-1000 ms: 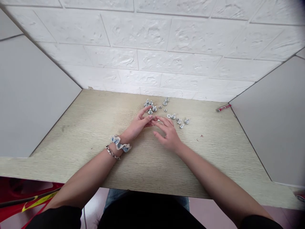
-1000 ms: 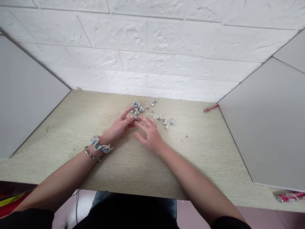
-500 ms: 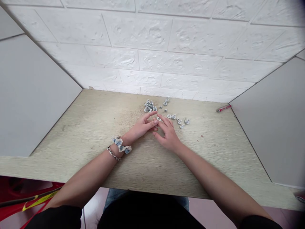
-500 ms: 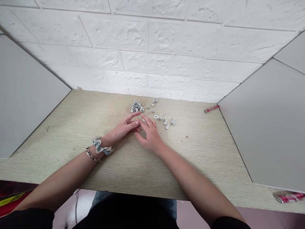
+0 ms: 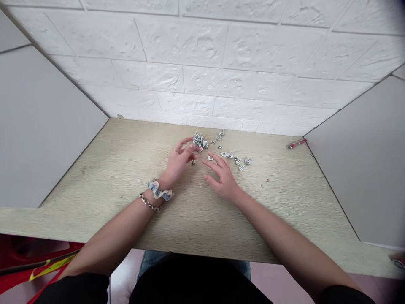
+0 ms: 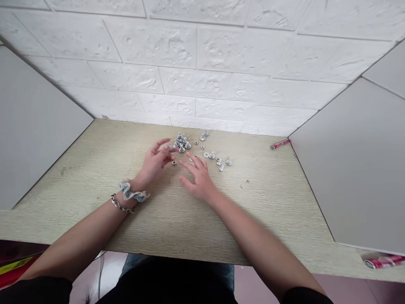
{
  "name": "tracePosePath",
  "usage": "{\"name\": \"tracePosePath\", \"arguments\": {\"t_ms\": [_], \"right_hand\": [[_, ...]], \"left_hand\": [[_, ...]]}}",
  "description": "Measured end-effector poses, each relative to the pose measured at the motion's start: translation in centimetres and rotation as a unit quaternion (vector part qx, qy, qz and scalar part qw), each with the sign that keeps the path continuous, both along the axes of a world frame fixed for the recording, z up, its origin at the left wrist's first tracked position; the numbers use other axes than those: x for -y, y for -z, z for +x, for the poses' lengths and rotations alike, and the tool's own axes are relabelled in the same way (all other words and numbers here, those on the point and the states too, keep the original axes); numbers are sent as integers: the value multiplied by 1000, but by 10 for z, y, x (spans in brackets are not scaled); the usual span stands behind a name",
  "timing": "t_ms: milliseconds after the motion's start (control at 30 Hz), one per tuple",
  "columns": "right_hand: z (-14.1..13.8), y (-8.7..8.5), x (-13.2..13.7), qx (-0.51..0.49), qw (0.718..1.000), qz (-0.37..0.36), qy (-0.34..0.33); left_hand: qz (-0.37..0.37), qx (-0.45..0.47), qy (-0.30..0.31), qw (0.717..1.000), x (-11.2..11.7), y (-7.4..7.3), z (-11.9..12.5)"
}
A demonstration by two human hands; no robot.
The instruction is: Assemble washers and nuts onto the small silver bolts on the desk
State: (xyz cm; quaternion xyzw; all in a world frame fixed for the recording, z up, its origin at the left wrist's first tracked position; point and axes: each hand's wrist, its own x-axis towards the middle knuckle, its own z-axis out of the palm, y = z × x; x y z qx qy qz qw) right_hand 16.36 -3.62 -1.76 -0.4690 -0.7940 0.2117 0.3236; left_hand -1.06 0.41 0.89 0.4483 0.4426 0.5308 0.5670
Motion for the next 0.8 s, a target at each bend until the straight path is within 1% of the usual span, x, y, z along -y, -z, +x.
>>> {"name": "tracePosePath", "arguments": {"t_ms": [33, 67, 100, 133, 200, 300, 467, 567, 667, 733, 800], "right_hand": [[-1, 0, 1, 25, 1000, -4, 2], [-3, -1, 3, 50, 999, -10, 2], [-4, -2, 4, 74, 997, -18, -1], [-5, -3, 6, 97, 995, -28, -7], [-7, -6, 7, 137, 989, -46, -17], [-7, -8, 8, 167, 984, -59, -16], [-7, -6, 7, 149, 988, -49, -8], [-7, -2, 7, 132, 991, -37, -5], [-7, 1, 7, 118, 993, -23, -5], [-6, 2, 5, 102, 995, -4, -4], [-2, 1, 2, 84, 996, 36, 1]], "left_hand": [[15, -11, -39, 999, -3, -1, -4], [32, -36, -64, 997, -5, -3, -8], [47, -71, -72, 994, -6, -4, -11], [61, -113, -69, 989, -7, -4, -14], [79, -199, -44, 976, -8, -4, -16], [98, -297, -15, 950, -9, 0, -17], [146, -425, -23, 893, -14, 2, -20], [142, -490, -27, 860, -17, 0, -26], [139, -558, -6, 818, -19, 1, -33], [146, -596, 8, 789, -19, 2, -35], [153, -623, 13, 767, -19, 2, -37]]}}
